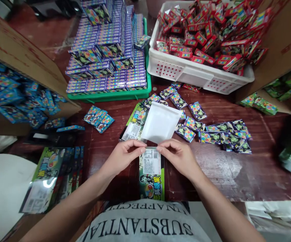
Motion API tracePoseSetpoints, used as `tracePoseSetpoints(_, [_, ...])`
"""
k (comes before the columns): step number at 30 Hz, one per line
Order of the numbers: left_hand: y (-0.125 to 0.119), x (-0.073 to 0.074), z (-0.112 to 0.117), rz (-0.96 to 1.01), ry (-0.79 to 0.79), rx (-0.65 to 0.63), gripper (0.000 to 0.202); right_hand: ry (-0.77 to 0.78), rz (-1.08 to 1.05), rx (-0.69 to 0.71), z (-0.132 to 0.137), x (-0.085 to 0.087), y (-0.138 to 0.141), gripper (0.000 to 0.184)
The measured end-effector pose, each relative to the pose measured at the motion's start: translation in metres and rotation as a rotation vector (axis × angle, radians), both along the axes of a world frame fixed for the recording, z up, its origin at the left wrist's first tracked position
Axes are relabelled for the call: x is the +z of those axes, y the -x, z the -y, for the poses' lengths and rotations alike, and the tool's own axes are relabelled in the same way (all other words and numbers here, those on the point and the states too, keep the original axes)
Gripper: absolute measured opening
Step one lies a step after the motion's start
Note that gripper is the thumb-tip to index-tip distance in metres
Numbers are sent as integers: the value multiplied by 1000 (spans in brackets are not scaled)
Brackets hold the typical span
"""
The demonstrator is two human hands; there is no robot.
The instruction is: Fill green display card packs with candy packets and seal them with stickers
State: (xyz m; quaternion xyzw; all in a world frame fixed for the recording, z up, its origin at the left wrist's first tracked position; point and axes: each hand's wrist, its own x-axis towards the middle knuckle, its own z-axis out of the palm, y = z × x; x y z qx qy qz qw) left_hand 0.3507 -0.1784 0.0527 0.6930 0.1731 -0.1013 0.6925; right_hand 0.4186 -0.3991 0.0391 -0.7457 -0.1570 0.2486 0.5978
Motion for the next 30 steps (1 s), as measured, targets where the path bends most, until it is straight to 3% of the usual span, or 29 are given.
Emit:
tracePoseSetpoints(5, [-15, 4, -4, -72, 0, -32, 13, 41, -213, -75, -9, 9, -11, 26])
tracePoseSetpoints(9, [-17, 2, -12, -54, 22, -143, 19, 12, -241, 28, -3, 7, -17, 24])
tracePoseSetpoints(13, [-11, -4, -17, 14, 53, -214, 22, 14, -135, 202, 10, 9, -22, 25])
tracePoseSetpoints(15, [-10, -8, -17, 45, 31, -214, 20, 43, -6, 299, 12, 12, -32, 30])
tracePoseSetpoints(17, [-12, -10, -18, 83, -30, -240, 15, 133, 252, 297, 12, 13, -52, 30])
tracePoseSetpoints(19, [-17, -8, -19, 131, -162, -284, 11, 317, 576, 153, 9, 10, -78, 25])
tracePoseSetpoints(20, [-20, -5, -19, 166, -258, -294, 9, 437, 706, 65, 6, 7, -91, 33])
tracePoseSetpoints(22, [-27, 3, -16, 267, -463, -274, 8, 658, 846, -33, -2, 1, -111, 48])
tracePoseSetpoints(24, [-35, 13, -8, 385, -593, -218, 15, 751, 889, -45, -15, -1, -117, 37])
tracePoseSetpoints(27, [-47, 23, 10, 499, -605, -164, 44, 553, 890, -83, -36, 8, -97, 23])
tracePoseSetpoints(28, [-50, 24, 16, 520, -577, -146, 59, 430, 859, -76, -41, 15, -86, 25])
tracePoseSetpoints(30, [-57, 26, 22, 545, -481, -92, 89, 187, 767, 30, -46, 29, -67, 47])
